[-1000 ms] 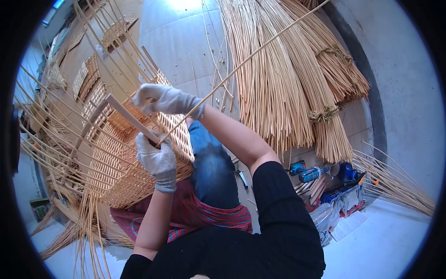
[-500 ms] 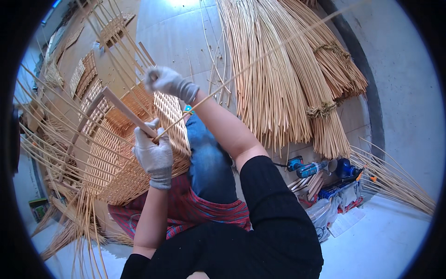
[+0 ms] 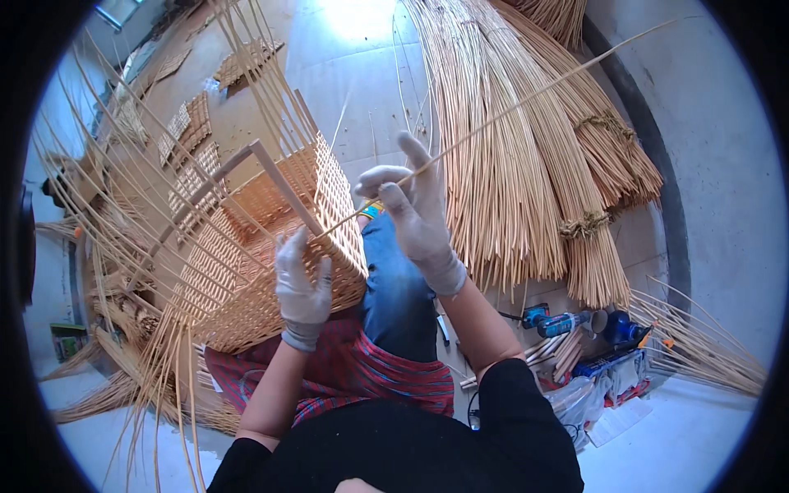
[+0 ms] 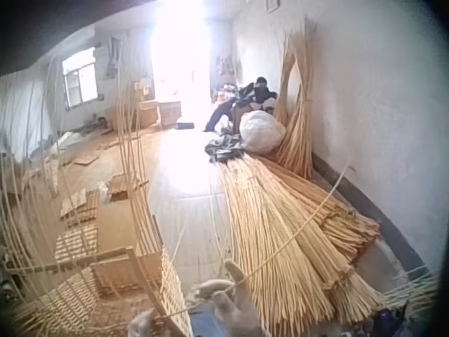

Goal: Weave a rectangular basket using long bamboo strips.

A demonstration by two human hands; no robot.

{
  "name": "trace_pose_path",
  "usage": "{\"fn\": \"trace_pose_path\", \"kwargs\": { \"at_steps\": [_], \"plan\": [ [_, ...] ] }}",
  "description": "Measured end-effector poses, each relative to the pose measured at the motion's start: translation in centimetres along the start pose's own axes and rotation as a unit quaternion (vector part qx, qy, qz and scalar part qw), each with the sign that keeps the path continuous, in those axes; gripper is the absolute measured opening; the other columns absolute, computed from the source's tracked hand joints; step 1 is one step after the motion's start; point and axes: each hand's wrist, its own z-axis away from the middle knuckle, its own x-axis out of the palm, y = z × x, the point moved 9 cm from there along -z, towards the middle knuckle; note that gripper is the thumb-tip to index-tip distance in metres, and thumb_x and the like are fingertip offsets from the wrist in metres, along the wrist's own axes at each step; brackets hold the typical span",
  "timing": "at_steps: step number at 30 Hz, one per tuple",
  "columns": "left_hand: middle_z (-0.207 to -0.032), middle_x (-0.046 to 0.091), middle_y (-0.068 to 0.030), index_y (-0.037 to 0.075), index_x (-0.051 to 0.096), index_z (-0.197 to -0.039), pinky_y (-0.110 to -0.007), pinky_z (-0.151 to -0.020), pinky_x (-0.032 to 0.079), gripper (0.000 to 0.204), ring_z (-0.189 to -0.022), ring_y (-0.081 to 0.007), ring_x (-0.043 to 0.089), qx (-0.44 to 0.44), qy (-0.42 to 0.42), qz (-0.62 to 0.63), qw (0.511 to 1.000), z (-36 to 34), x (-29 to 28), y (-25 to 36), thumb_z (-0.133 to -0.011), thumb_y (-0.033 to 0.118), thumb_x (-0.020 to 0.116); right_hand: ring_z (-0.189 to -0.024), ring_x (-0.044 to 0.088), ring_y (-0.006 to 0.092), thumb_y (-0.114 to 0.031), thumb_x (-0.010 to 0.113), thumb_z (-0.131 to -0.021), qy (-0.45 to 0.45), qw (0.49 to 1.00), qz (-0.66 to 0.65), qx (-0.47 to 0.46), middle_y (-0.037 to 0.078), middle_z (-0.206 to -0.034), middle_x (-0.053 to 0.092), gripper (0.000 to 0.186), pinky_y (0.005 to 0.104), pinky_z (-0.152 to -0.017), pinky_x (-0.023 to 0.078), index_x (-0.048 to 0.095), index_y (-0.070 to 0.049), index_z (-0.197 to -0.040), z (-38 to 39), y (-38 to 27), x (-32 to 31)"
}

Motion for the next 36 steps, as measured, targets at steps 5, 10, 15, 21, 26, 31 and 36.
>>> {"fn": "trace_pose_path", "kwargs": {
  "at_steps": [5,10,15,21,26,31,36],
  "plan": [
    [-0.147,0.042,-0.0272,-0.001,0.027,-0.156,-0.055,-0.121,0.024,0.087,-0.136,-0.0431,0.042,0.038,-0.035,-0.075,0.996,1.1,1.3,1.1,-0.087,0.024,0.072,-0.12,0.062,0.0309,-0.002,0.064,-0.091,-0.247,0.929,0.239,-0.139,0.019,-0.132,0.063,0.047,0.0353,-0.097,0.054,0.06,-0.012,-0.136,-5.6,-4.6,10.7],
    [-0.153,0.034,-0.0269,-0.006,0.02,-0.156,-0.057,-0.122,0.02,0.091,-0.143,-0.0403,0.035,0.012,-0.083,-0.108,0.991,1.4,1.8,1.0,-0.088,0.03,0.069,-0.138,0.045,0.0442,-0.006,0.069,-0.087,-0.373,0.747,0.469,-0.288,0.028,-0.152,0.04,0.065,0.0455,-0.112,0.043,0.056,-0.036,-0.143,-9.0,-0.5,19.0],
    [-0.141,0.049,-0.0236,-0.001,0.029,-0.153,-0.045,-0.107,0.044,0.079,-0.131,-0.0346,0.051,-0.074,0.072,0.062,0.993,-6.1,-10.0,-0.3,-0.093,0.027,0.071,-0.142,0.041,0.042,-0.008,0.072,-0.085,-0.427,0.753,0.451,-0.217,0.023,-0.159,0.033,0.062,0.0436,-0.113,0.041,0.061,-0.039,-0.137,-8.7,0.9,19.4],
    [-0.126,0.06,-0.021,0.0,0.039,-0.144,-0.037,-0.1,0.053,0.053,-0.117,-0.0284,0.061,0.147,0.297,0.268,0.905,-10.1,-21.6,0.7,-0.1,0.017,0.063,-0.148,0.031,0.0395,-0.015,0.08,-0.079,-0.382,0.8,0.392,-0.245,0.02,-0.16,0.035,0.048,0.0442,-0.118,0.034,0.073,-0.036,-0.122,-9.7,0.7,18.9],
    [-0.113,0.068,-0.0193,-0.005,0.062,-0.117,-0.034,-0.094,0.059,0.032,-0.109,-0.0279,0.067,0.187,0.267,0.056,0.944,-5.6,-21.5,2.2,-0.094,-0.012,0.043,-0.145,0.036,0.036,-0.013,0.081,-0.08,-0.35,0.813,0.372,-0.279,0.017,-0.159,0.036,0.054,0.0431,-0.114,0.042,0.069,-0.034,-0.129,-9.5,1.1,19.4],
    [-0.115,0.066,-0.0183,-0.009,0.064,-0.122,-0.034,-0.1,0.058,0.043,-0.108,-0.0277,0.067,0.144,0.235,-0.008,0.961,-3.6,-19.8,3.9,-0.087,-0.02,0.041,-0.123,0.061,0.0277,0.001,0.079,-0.08,-0.28,0.918,0.263,-0.102,0.022,-0.147,0.047,0.1,0.0354,-0.095,0.059,0.025,-0.025,-0.16,-10.7,1.6,16.9],
    [-0.114,0.067,-0.0203,-0.01,0.067,-0.116,-0.036,-0.094,0.06,0.031,-0.108,-0.0307,0.068,0.196,0.185,-0.087,0.959,-1.9,-18.2,6.2,-0.091,-0.017,0.048,-0.097,0.072,0.023,0.004,0.076,-0.084,-0.253,0.942,0.164,0.146,0.02,-0.127,0.063,0.108,0.0337,-0.08,0.063,0.008,-0.024,-0.163,-10.5,4.8,16.2]
  ]
}}
